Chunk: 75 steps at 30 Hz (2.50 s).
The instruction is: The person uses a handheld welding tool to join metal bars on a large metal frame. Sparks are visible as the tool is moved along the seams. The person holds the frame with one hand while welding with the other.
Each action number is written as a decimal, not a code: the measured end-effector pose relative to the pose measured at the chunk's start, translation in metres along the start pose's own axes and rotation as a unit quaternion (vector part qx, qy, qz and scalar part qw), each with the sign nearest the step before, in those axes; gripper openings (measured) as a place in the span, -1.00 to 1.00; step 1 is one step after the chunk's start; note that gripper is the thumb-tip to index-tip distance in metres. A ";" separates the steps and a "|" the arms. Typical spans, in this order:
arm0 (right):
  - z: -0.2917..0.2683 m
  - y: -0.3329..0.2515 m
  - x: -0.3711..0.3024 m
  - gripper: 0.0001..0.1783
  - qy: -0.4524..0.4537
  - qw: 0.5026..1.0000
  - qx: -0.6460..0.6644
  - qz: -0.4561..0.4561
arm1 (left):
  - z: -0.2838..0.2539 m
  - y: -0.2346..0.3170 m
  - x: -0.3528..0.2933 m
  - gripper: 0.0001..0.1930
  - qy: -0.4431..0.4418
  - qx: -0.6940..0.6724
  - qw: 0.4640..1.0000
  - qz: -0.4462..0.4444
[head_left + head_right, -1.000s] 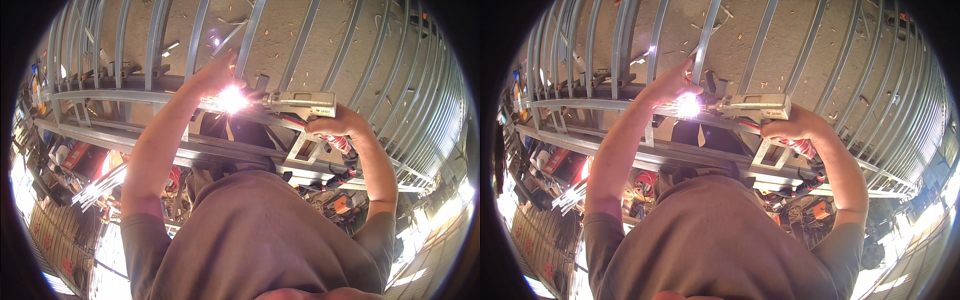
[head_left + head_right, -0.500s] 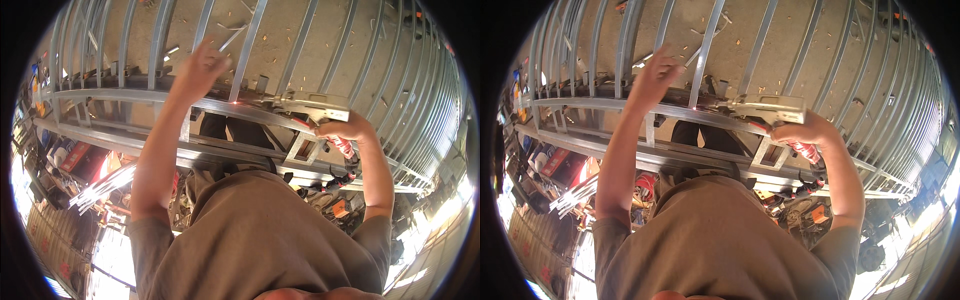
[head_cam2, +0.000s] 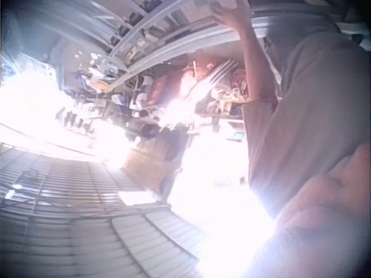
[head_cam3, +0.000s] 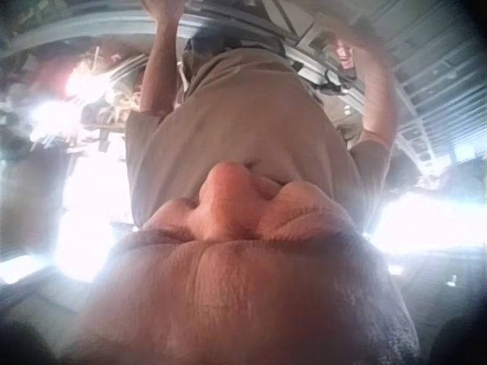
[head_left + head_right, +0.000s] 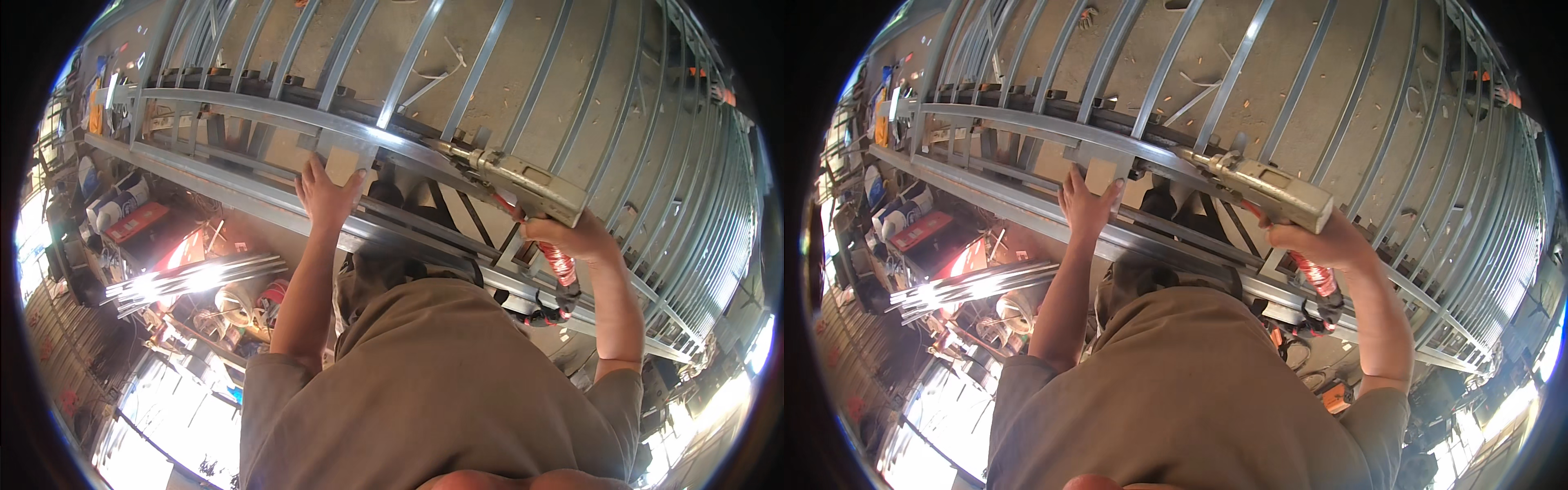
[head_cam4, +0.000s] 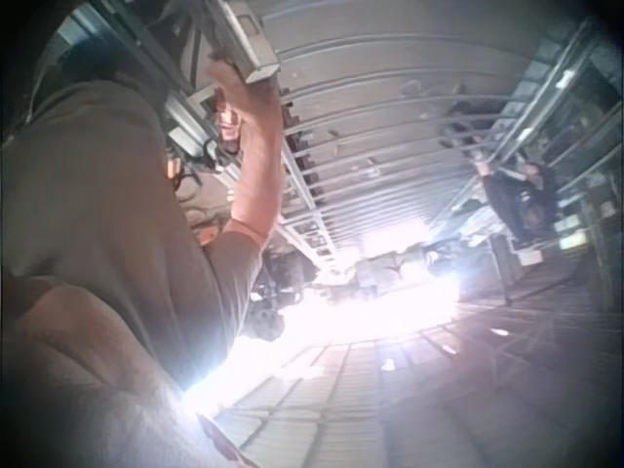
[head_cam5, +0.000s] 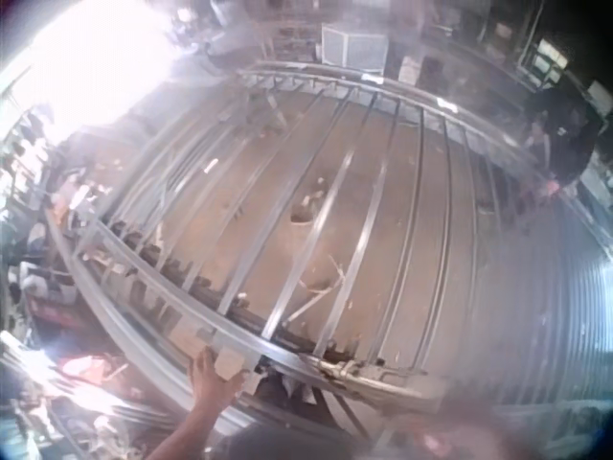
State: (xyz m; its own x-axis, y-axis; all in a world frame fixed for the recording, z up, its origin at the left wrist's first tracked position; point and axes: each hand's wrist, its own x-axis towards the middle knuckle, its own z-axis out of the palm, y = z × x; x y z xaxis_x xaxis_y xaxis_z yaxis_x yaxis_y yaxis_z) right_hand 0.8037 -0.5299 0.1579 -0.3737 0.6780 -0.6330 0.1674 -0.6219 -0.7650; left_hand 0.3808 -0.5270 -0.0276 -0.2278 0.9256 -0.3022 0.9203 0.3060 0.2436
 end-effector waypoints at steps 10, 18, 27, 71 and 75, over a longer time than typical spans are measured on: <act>0.142 0.000 0.051 -0.08 0.086 0.942 -0.272 -0.177 | 0.003 0.000 -0.002 0.22 0.049 -0.034 0.996 0.072; 0.231 0.007 0.109 -0.05 0.166 0.874 -0.423 -0.173 | -0.004 -0.007 -0.001 0.14 -0.001 -0.003 0.995 0.096; 0.252 0.020 0.132 -0.01 0.206 0.823 -0.490 -0.200 | -0.014 -0.011 0.001 0.07 -0.022 -0.032 0.992 0.121; 0.257 0.032 0.084 0.21 0.229 0.844 -0.473 -0.108 | -0.010 -0.014 0.003 0.14 0.007 -0.102 0.987 0.122; 0.247 0.045 0.067 0.21 0.251 0.825 -0.488 -0.135 | -0.008 -0.012 0.003 0.18 -0.009 -0.092 0.989 0.114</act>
State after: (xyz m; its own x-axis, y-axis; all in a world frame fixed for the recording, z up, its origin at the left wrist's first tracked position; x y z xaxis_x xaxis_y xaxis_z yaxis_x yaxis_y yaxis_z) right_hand 0.5608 -0.6095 0.1100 -0.1337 0.9692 -0.2067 0.8863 0.0236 -0.4625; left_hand 0.3662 -0.5261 -0.0238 -0.0138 0.9715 -0.2366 0.8729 0.1272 0.4711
